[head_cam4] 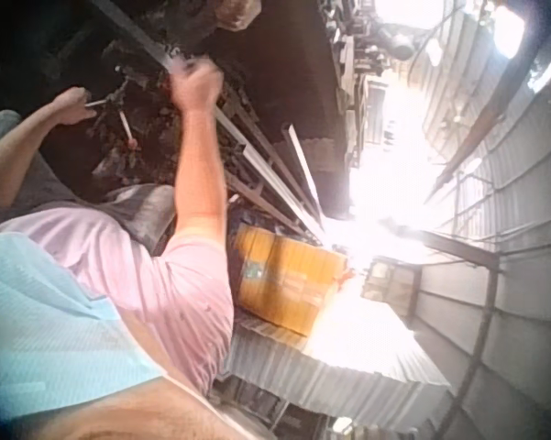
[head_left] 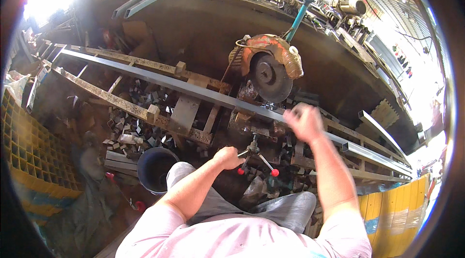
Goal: The person positions long metal bars on a chop saw, secures them with clamps, and cuts them into shorter pieces. After each cut, the person removes the cut piece and places it aside, then repeats the process with the remaining bar.
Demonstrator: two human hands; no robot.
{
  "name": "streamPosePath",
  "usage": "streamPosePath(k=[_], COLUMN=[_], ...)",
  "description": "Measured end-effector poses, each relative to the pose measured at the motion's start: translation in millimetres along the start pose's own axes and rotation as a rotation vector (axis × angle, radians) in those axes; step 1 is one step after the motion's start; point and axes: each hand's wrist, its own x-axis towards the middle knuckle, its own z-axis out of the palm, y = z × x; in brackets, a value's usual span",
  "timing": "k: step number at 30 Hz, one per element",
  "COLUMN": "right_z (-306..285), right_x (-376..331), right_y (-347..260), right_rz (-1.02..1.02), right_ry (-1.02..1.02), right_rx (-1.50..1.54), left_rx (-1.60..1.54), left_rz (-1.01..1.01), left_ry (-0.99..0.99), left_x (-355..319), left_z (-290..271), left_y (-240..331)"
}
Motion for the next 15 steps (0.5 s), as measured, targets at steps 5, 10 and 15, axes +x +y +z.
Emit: streamPosePath(k=[5, 10, 15], right_z=[-120, -161, -223], right_x=[146, 270, 392], right_y=[-34, -55, -35], right_rz=[-0.060, -0.167, -0.103], right_ry=[0.301, 0.497, 0.614], right_rx=[0.228, 0.468, 0.547], left_rx=[0.073, 0.031, -0.057], left_rz=[0.050, 0.016, 0.064], left_ry=[-0.142, -0.388, -0.572], left_x=[5, 13, 25], left_z=[-15, -34, -40], left_y=[1, 15, 24])
